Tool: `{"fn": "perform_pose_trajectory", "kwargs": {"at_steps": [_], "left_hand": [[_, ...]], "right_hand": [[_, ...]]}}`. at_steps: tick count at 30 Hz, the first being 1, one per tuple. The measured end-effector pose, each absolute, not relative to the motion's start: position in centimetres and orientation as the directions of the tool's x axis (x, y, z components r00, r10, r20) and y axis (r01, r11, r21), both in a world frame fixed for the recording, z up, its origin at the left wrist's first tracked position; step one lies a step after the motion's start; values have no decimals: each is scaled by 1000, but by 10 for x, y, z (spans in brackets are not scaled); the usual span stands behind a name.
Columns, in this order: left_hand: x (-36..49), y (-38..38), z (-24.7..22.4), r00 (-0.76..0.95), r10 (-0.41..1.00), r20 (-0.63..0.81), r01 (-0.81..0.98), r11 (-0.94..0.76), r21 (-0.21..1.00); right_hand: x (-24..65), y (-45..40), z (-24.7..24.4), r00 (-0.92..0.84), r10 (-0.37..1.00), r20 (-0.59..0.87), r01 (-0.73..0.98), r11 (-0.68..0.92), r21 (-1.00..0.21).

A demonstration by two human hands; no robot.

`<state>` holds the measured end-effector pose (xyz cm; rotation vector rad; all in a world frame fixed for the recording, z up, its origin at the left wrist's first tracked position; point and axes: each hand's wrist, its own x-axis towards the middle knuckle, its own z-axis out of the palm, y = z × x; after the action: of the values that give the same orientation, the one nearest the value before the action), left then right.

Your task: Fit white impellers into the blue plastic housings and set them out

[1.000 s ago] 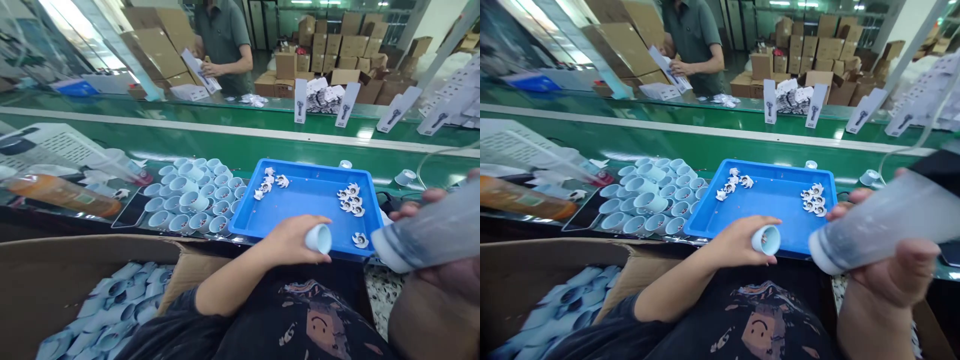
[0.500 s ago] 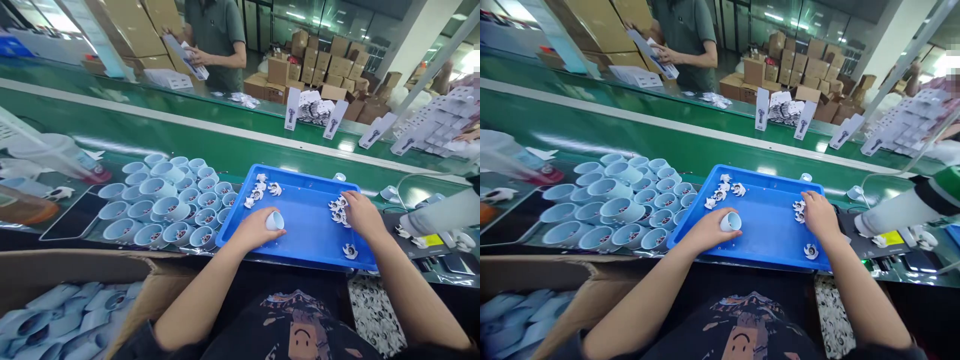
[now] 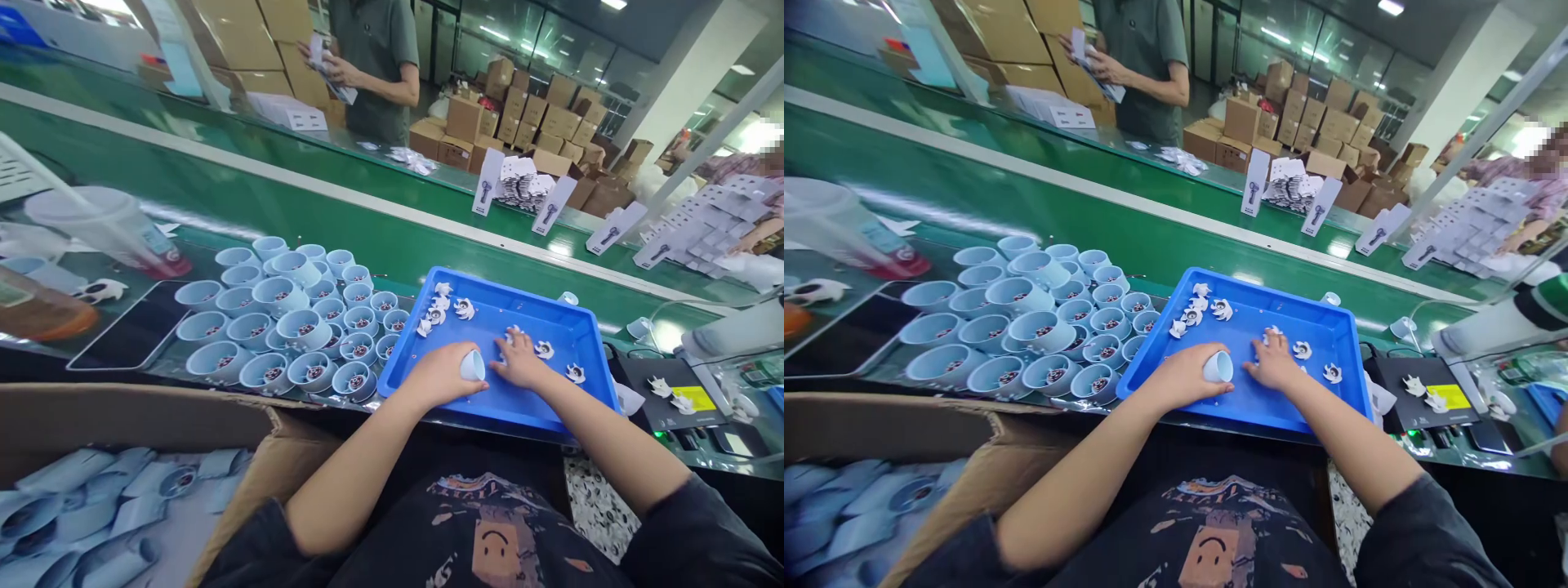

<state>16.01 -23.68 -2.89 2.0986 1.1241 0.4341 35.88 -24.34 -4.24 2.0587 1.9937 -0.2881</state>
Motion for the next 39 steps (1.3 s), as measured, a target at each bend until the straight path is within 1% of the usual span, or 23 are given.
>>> {"fn": "perform_pose_trajectory", "kwargs": {"at_steps": [2, 5, 8, 10, 15, 17, 21, 23, 26, 27, 32, 36, 39], "left_hand": [[159, -237, -30, 588, 809, -18, 567, -396, 722], [157, -239, -30, 580, 814, 2, 530, -380, 758], [155, -239, -30, 518, 855, 28, 477, -316, 820], [154, -239, -31, 478, 877, 47, 433, -282, 856], [152, -238, -33, 467, 882, 59, 380, -260, 888], [152, -238, -32, 471, 881, 47, 385, -254, 887], [151, -239, -31, 462, 887, 26, 410, -239, 880], [151, -239, -31, 455, 890, 24, 416, -236, 878], [151, -238, -32, 454, 891, 12, 430, -230, 873], [151, -238, -32, 456, 890, 7, 435, -230, 870], [151, -237, -31, 451, 892, -15, 465, -221, 857], [151, -236, -31, 456, 890, -9, 450, -222, 865], [150, -236, -35, 408, 913, -2, 440, -195, 877]], "right_hand": [[345, -247, -38, -102, 925, -365, 994, 104, -15], [338, -249, -29, -185, 893, -410, 983, 168, -77], [343, -249, -20, -179, 877, -445, 983, 140, -118], [348, -250, -16, -160, 885, -438, 984, 107, -142], [356, -265, -9, -47, 953, -301, 984, -7, -176], [359, -271, -9, 25, 969, -247, 985, -66, -161], [365, -278, -13, 158, 974, -161, 984, -169, -57], [368, -281, -15, 154, 967, -202, 987, -161, -18], [374, -285, -16, 87, 938, -336, 996, -95, -5], [376, -286, -16, 76, 930, -360, 997, -82, -2], [378, -280, -18, 95, 933, -346, 995, -84, 47], [368, -271, -27, 83, 934, -349, 997, -77, 31], [363, -269, -28, 101, 943, -318, 993, -117, -32]]}}
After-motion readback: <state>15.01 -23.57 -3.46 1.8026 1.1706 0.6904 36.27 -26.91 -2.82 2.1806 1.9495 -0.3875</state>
